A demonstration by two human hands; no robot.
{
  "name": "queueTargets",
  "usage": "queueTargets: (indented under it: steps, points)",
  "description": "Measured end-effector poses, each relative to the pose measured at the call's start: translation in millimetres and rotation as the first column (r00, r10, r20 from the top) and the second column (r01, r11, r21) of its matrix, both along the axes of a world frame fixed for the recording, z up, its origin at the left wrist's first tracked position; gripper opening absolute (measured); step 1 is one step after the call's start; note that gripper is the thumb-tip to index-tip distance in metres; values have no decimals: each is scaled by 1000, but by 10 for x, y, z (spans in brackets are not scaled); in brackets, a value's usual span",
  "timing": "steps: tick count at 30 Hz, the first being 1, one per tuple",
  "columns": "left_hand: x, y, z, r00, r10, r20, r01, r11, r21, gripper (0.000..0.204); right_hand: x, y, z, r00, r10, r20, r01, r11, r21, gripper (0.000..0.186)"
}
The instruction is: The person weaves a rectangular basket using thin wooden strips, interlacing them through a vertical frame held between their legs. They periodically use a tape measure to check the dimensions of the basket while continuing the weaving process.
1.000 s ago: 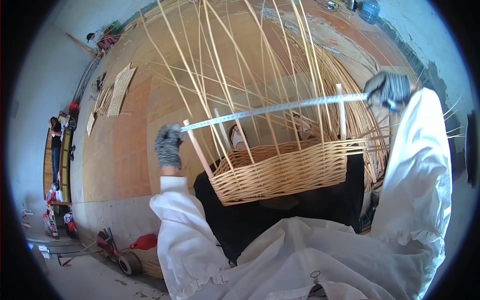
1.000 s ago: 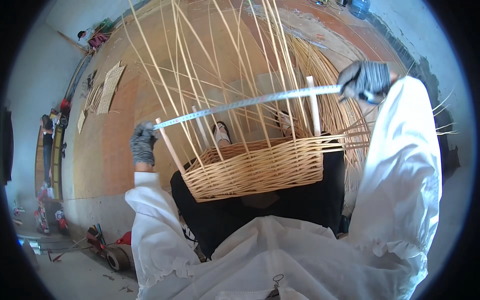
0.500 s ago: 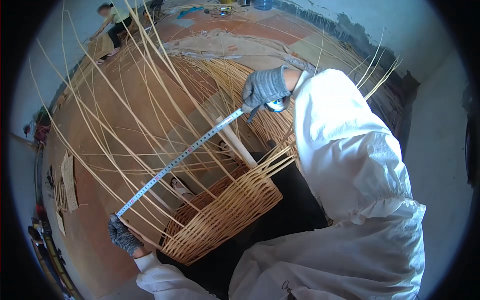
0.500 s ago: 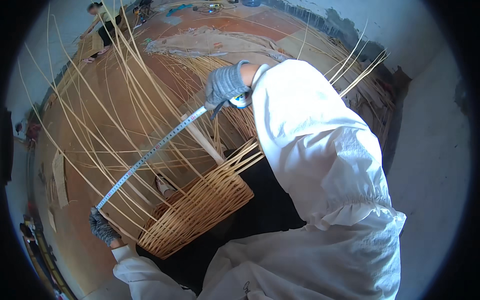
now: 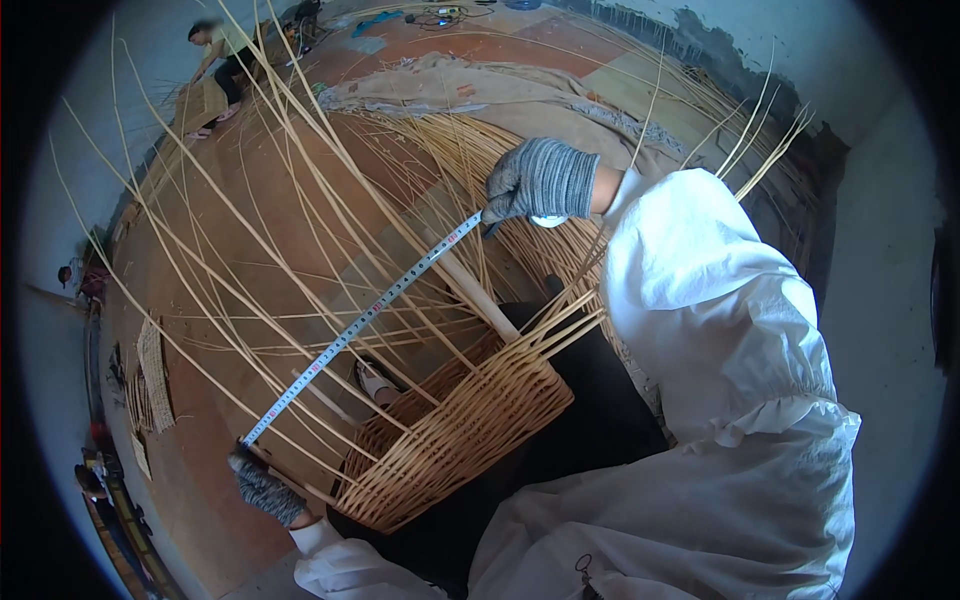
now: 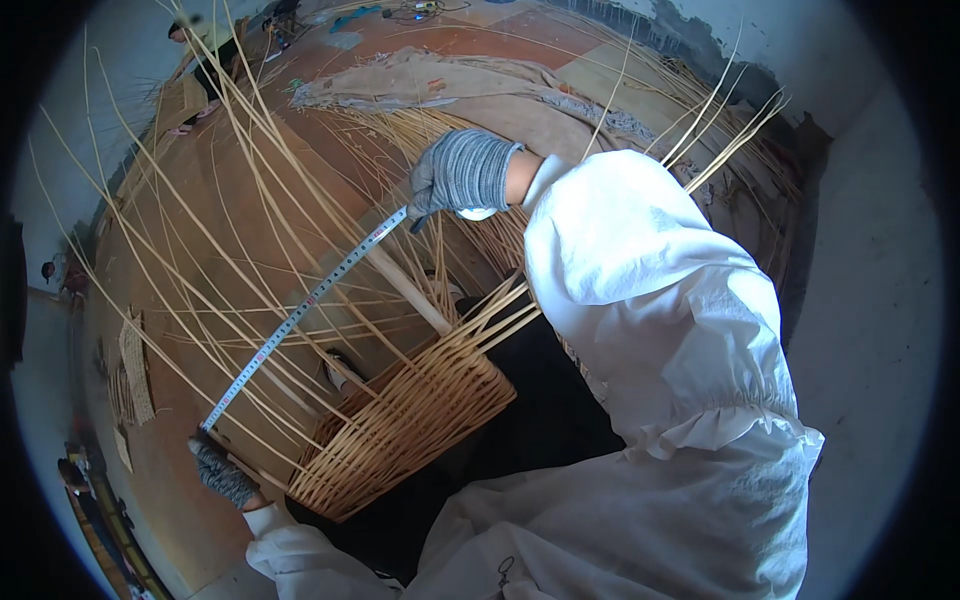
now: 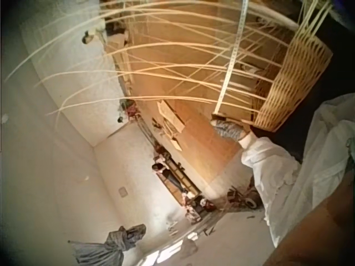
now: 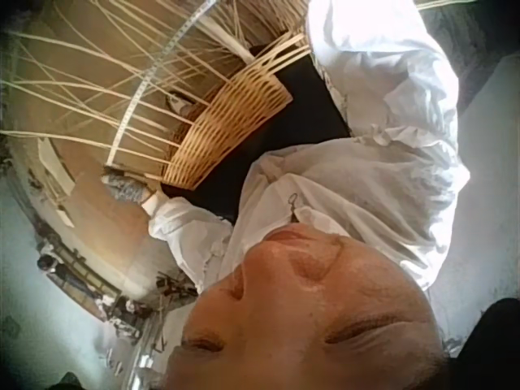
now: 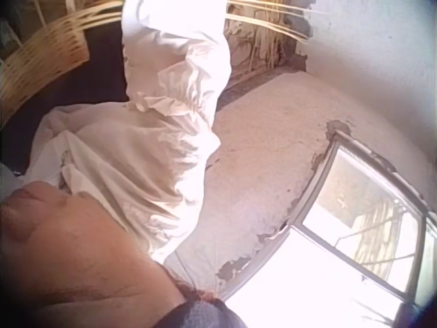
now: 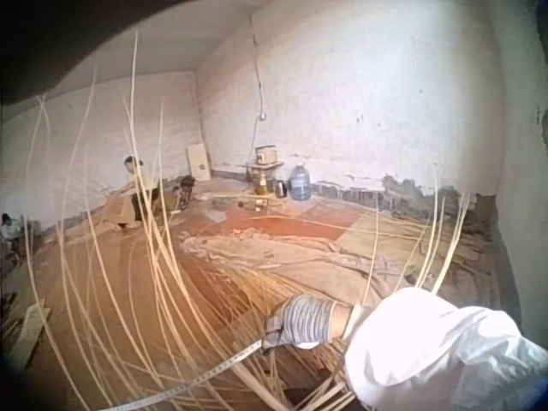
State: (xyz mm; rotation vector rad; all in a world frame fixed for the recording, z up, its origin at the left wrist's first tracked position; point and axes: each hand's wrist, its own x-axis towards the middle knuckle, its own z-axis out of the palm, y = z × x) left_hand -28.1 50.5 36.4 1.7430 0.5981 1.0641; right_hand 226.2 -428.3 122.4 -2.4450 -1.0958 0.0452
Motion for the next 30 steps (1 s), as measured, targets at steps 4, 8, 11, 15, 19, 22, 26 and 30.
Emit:
queueTargets:
  steps: [4, 8, 11, 15, 19, 22, 26, 30]
  points:
    - [32, 172, 62, 984, -3, -179, -4, 999, -39, 29, -19, 24, 84, 998, -45, -37, 43, 998, -56, 28]
    - [106, 349, 97, 933, -93, -346, 26, 980, -195, 35, -26, 25, 94, 999, -39, 3, 39, 999, -23, 30]
    - [113, 380, 37, 952, -87, -293, 62, 994, -93, 34, 36, 5, -10, 999, -12, 47, 12, 1000, 11, 33]
    - [103, 347, -52, 976, -112, -187, 116, 993, 14, 34, 93, 47, -48, 996, -31, 81, 35, 998, -45, 31]
    - [115, 292, 43, 976, -139, -166, 113, 981, -157, 33, -231, 171, 223, 999, -24, 43, 26, 998, -57, 29]
    - [35, 158, 232, 995, -70, -69, 72, 997, 22, 26, -781, 101, 327, 991, 95, -98, -104, 991, -82, 28]
    - [-349, -286, 375, 974, -221, 40, 224, 972, -66, 20, -1573, -569, -343, 842, 281, -461, -286, 956, 61, 31]
    - [-663, -828, 259, 889, -422, -177, 418, 906, -61, 15, -2176, -1821, -1662, 740, -115, -663, 159, 987, 5, 25]
